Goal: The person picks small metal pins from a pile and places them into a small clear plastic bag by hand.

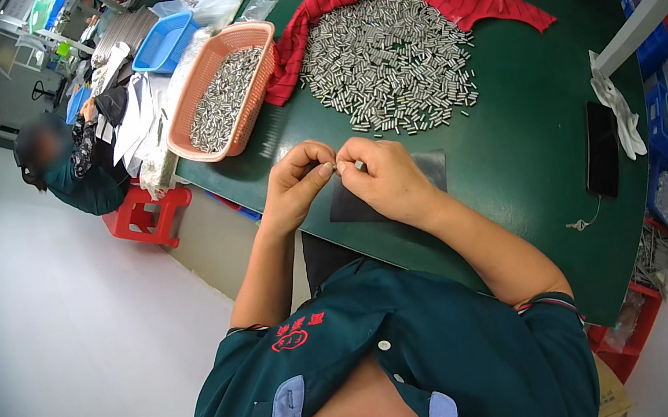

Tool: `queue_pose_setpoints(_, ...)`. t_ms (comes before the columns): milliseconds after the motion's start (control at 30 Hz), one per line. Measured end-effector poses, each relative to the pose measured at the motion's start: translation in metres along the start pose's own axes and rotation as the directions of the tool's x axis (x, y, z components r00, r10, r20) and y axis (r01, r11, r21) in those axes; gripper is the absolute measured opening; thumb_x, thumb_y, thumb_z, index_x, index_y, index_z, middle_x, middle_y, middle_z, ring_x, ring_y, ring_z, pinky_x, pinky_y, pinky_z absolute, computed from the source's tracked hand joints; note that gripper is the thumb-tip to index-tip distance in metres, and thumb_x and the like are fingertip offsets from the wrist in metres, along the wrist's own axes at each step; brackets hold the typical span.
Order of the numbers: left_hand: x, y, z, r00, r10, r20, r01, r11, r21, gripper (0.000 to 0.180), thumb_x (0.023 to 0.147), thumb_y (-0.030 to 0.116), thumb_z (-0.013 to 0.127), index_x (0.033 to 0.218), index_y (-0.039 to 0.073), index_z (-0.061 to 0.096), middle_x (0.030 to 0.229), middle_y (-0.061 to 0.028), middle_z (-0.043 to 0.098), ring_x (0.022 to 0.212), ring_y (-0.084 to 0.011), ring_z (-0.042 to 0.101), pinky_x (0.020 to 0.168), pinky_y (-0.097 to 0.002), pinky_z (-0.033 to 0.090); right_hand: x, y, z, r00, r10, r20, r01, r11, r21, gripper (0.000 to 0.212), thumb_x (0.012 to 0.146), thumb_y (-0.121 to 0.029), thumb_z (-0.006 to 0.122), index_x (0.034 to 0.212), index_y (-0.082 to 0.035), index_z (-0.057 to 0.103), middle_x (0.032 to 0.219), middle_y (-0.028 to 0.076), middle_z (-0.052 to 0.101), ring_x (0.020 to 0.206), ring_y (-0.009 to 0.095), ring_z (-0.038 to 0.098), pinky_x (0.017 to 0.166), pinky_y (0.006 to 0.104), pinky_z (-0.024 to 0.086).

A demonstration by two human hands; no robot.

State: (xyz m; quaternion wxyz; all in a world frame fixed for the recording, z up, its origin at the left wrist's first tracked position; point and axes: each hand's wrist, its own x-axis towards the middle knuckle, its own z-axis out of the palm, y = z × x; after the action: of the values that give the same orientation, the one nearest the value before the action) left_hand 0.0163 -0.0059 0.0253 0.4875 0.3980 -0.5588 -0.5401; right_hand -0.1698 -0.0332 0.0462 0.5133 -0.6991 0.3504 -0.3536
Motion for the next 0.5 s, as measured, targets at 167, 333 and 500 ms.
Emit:
queue_pose_setpoints(167,-0.0011,-0.0008,-0.0006,1.0,-0.014,-0.018,0.014,1.0,-0.001,0.006,0.088,0.004,0.059,0.092,0.0,0.055,0.094,-0.0041,0.055,0.088,-0.0112,0.05,0.08,-0.0241,0.042,0.0007,-0.0016,-0.0004,1.0,0.001,0.01,-0.001,1.0,0.017,0.014,0.087,-0.013,0.056,0.084,0.0,0.059,0.063,0.001,0.052,0.059,0.007,0.045,0.053,0.0259,0.038)
queue_pose_setpoints(333,-0.0016,-0.0015,-0.0006,1.0,0.005,-0.023,-0.005,1.0,0.013,0.007,0.088,0.004,0.059,0.092,0.0,0.055,0.095,-0.0043,0.055,0.088,-0.0114,0.05,0.08,-0.0243,0.042,0.0006,-0.0002,0.0008,1.0,-0.021,0.002,0.021,0.999,0.043,0.014,0.087,-0.014,0.056,0.085,0.0,0.058,0.063,0.002,0.051,0.058,0.007,0.044,0.052,0.0259,0.038)
queue_pose_setpoints(500,-0.001,-0.0027,0.0026,0.997,0.056,-0.048,-0.054,0.997,0.046,0.005,0.088,0.004,0.059,0.092,0.001,0.057,0.088,0.0008,0.054,0.079,-0.0062,0.047,0.07,-0.0206,0.039,0.0002,-0.0009,0.0034,0.999,-0.039,-0.024,0.039,0.999,0.01,0.014,0.087,-0.013,0.056,0.085,0.001,0.059,0.063,0.001,0.052,0.058,0.007,0.044,0.052,0.0254,0.037)
